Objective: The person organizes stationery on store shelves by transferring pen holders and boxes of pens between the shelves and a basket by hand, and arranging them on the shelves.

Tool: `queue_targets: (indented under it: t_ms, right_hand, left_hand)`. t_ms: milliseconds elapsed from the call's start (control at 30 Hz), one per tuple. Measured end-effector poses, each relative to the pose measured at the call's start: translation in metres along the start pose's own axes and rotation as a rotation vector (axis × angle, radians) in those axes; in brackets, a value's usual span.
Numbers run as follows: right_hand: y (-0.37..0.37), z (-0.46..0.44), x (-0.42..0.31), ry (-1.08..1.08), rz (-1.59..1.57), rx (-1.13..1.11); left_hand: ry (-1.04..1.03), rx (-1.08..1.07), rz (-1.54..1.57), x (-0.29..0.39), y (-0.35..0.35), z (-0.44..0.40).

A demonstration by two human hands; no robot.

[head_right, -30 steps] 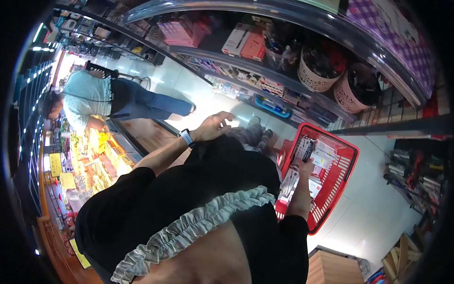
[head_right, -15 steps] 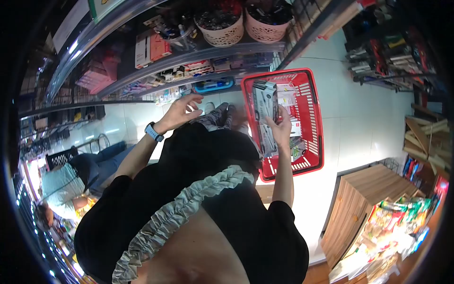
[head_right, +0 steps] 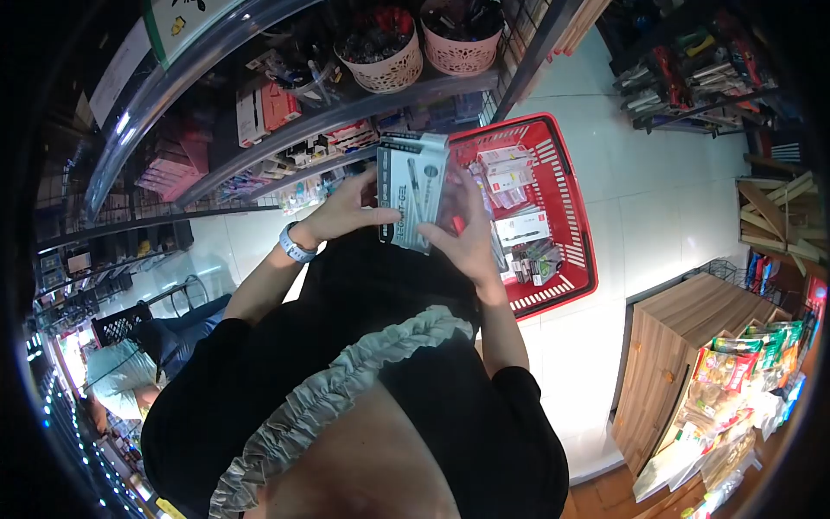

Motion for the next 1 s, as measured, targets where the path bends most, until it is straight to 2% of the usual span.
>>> queue_targets:
  t_ms: [67,167,333,433,600,667,767,867,900,1000]
  right_hand:
    - [0.000,-0.007,-0.009,0.073,0.122,0.021]
    - [-0.001,-0.021,-0.017,0.162,0.324,-0.023]
    - [-0.006,-0.029,-0.005,0.060,0.238,-0.096]
    - [-0.012,-0.030,0.001,0.007,0.139,-0.098]
    - [-0.026,-0.037,0.015,-0.082,0.111,-0.127]
    - [-0.034,-0.039,0.028,-0.042,0.129,-0.160]
    - [-0.055,-0.039,0.039,-0.093,0.083,-0.198]
    - [-0.076,-0.040,0.054,-0.211,0.133,-0.287]
    - [-0.083,-0.043,0.061,-0.191,0.221,-0.303]
    - [-0.107,-0.056,0.070,-0.238,0.307,-0.347]
  left_hand:
    - [-0.117,-0.011,-0.093,-0.002,-0.004,0.006]
    - [-0.084,-0.007,-0.068,-0.001,-0.005,0.011]
    - [0.003,0.026,-0.067,0.001,-0.002,0.024]
    - [0.053,0.023,0.045,-0.023,-0.002,0.029]
    - [0.021,0.120,0.170,-0.037,0.003,0.034]
    - [-0.018,0.161,0.239,-0.042,0.010,0.036]
    - [0.029,0.240,0.314,-0.044,0.028,0.045]
    - [0.138,0.302,0.444,-0.044,0.056,0.057]
    - [0.051,0.354,0.410,-0.045,0.067,0.057]
    - [0.063,0.425,0.458,-0.045,0.095,0.069]
Point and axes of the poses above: each hand's wrist, its own z-axis away from the middle knuckle, its own y-axis out of the back of the hand, x = y × z, the point moved 5 cm from there along -z, towards the middle knuckle, and after that the axes turned 1 degree about -z, right-handed, at the moved point
